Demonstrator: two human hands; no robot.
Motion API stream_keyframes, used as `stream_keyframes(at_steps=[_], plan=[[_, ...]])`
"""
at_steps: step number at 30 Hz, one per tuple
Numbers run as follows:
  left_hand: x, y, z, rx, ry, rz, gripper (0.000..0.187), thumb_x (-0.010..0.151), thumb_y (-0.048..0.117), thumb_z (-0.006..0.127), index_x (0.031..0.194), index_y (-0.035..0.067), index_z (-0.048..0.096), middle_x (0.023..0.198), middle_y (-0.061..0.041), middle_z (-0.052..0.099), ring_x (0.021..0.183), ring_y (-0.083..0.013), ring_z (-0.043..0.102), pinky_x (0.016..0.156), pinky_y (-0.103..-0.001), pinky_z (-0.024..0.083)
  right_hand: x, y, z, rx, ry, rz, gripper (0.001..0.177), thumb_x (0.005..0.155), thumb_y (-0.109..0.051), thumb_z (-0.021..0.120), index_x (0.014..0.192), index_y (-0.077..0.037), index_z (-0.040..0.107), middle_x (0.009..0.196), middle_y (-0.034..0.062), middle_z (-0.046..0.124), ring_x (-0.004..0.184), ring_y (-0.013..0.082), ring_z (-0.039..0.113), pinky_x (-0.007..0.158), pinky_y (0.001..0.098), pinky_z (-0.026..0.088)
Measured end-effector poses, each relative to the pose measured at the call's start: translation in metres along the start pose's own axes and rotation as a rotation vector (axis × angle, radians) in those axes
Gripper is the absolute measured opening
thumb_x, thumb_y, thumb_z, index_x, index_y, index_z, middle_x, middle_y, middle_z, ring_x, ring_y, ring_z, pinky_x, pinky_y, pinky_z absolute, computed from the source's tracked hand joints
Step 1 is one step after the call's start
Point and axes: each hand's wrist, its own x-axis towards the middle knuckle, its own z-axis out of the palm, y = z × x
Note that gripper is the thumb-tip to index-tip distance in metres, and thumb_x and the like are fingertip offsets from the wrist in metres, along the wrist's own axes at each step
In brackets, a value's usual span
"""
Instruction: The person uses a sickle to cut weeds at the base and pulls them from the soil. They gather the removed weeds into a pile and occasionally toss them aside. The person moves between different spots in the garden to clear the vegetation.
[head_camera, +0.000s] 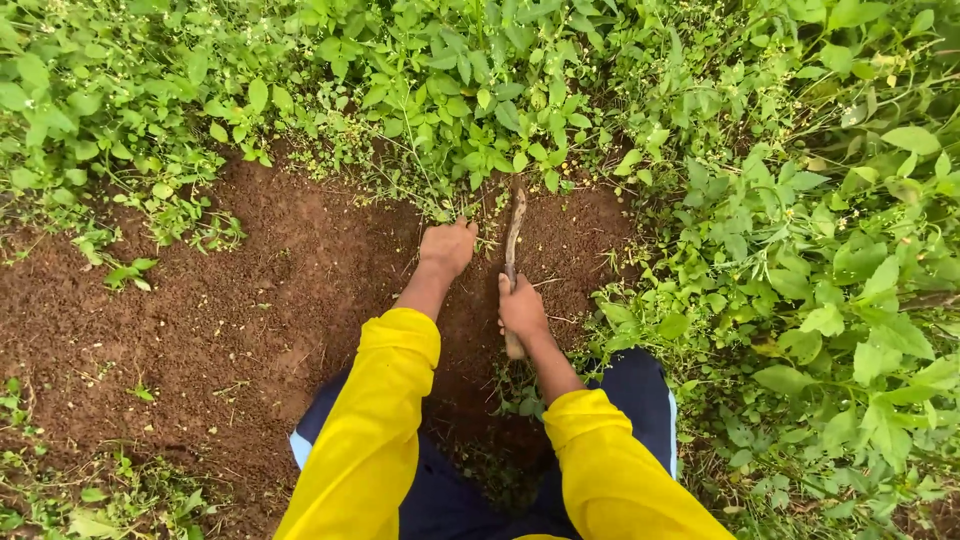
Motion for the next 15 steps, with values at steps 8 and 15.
stream_keyframes(at_steps=[8,15], plan=[[-0.027,0.007,-0.044,-0.013,-0.080,0.089,0.038,0.104,0.023,0.042,0.136,0.008,0.056,0.156,-0.021,0.046,0.086,-0.0295,0.075,0.079,-0.051,0.061,-0.054,0.031,0.013,0.006,0.011,0.074,0.048,0.108,-0.043,0.039,0.126,-0.003,0.057,0.078,0.0135,0.069,0.063,0.0226,0.072,0.070,0.0430,0.060],[-0.018,0.042,-0.087,-0.009,0.177,0.151,0.044,0.098,0.004,0.051,0.141,0.011,0.048,0.156,-0.016,0.038,0.079,-0.0243,0.073,0.068,-0.038,0.064,-0.022,0.051,-0.014,0.232,0.132,0.051,0.040,0.112,-0.034,0.038,0.119,0.002,0.054,0.071,0.0095,0.063,0.053,0.0185,0.065,0.056,0.0357,0.059]])
